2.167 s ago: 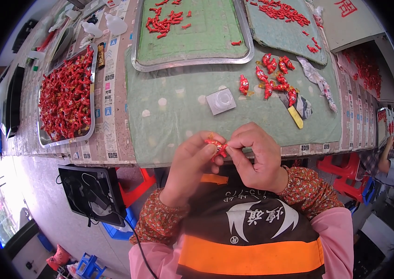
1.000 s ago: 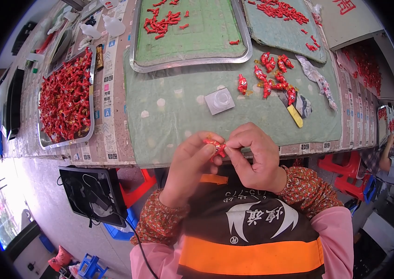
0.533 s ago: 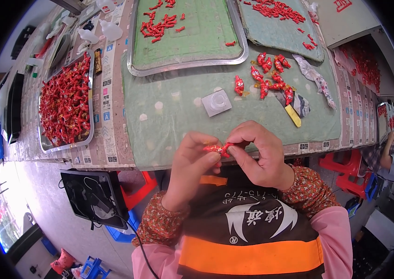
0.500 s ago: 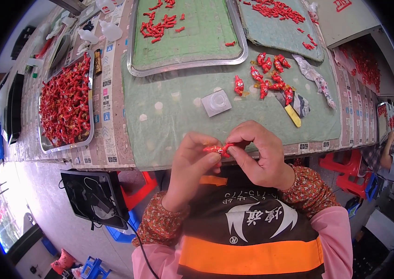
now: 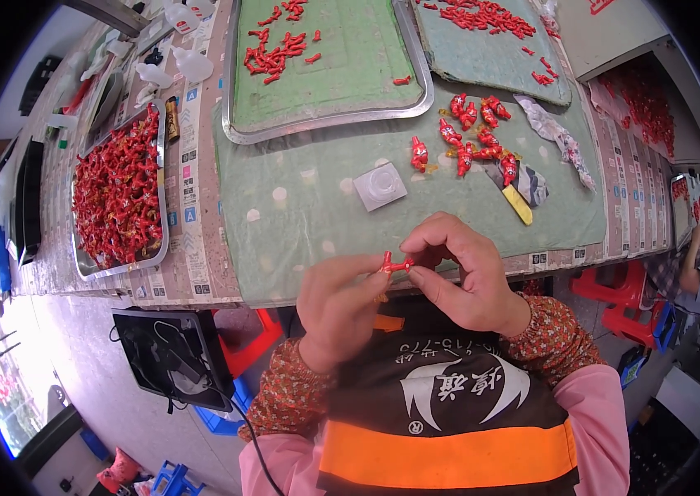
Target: Assembling small red plastic toy parts at a factory workstation.
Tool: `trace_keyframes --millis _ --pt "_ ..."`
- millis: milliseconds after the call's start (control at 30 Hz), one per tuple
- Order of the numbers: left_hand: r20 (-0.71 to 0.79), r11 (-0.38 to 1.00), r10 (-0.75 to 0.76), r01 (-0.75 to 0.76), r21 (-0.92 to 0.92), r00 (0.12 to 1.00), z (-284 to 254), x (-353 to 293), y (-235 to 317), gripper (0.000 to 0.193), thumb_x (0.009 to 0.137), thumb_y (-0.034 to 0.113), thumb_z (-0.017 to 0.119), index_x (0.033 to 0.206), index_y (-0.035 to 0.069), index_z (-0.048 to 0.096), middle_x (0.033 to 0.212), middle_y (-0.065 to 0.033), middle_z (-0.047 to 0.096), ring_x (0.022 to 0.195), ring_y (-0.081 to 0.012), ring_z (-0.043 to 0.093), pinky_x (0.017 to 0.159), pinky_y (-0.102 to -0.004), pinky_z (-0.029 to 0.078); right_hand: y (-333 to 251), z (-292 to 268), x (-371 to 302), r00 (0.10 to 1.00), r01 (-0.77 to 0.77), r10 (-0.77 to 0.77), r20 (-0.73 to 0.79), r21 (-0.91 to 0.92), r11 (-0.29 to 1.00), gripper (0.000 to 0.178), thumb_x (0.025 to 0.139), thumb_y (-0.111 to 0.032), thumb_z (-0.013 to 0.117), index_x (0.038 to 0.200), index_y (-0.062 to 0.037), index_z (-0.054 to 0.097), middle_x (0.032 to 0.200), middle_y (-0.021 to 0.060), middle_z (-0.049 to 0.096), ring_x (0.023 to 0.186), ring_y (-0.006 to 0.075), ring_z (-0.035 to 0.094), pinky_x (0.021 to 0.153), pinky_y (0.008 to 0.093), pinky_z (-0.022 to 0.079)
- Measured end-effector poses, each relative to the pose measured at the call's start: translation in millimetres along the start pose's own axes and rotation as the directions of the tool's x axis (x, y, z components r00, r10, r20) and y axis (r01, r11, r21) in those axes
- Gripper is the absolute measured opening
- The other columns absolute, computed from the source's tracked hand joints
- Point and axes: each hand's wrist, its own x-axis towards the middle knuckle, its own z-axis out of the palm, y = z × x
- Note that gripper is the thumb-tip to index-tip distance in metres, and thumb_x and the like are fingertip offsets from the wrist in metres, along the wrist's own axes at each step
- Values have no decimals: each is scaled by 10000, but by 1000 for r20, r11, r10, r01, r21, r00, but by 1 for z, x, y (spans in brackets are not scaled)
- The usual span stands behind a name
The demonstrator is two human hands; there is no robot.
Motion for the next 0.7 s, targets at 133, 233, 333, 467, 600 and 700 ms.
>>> trace_keyframes --millis 133,233,333,467,600,700 --pt "-25 969 209 -204 142 978 2 -5 -7 307 694 -1 753 978 74 662 1024 -111 684 850 -268 669 709 -353 537 -1 0 -2 999 -44 43 21 52 998 225 833 58 605 1046 -1 565 940 75 568 820 136 609 707 254 498" --pt "22 950 272 -272 151 962 0 -9 -11 299 695 5 756 977 70 679 1030 -118 679 856 -274 668 716 -348 552 -1 -1 -2 999 -40 38 25 65 997 229 826 62 599 1043 -2 565 934 74 567 813 134 605 712 254 495" --pt "20 934 316 -315 166 948 -1 -7 -11 295 699 3 761 975 71 682 1036 -118 668 853 -278 664 695 -352 563 -1 -1 -2 998 -56 53 46 63 996 228 821 56 601 1038 -2 562 928 74 566 803 133 598 711 260 492" --pt "7 919 349 -343 195 937 1 -9 -14 285 707 8 770 967 81 683 1032 -111 657 844 -276 661 684 -358 574 0 -2 -2 997 -57 54 57 42 997 226 815 50 607 1030 -3 559 920 76 561 793 139 592 709 266 488" --pt "3 918 349 -343 198 937 1 -9 -14 291 701 6 779 962 92 684 1030 -103 651 843 -275 661 688 -354 580 0 -2 -1 998 -34 34 59 9 999 230 806 53 606 1024 -2 556 915 85 559 794 154 592 713 275 486" --pt "-8 924 336 -329 193 942 3 -9 -13 289 703 3 778 960 94 683 1034 -104 653 852 -280 662 699 -357 579 1 -3 -1 998 -15 16 61 -16 1000 236 796 60 603 1019 1 554 913 100 559 791 178 596 712 285 486"
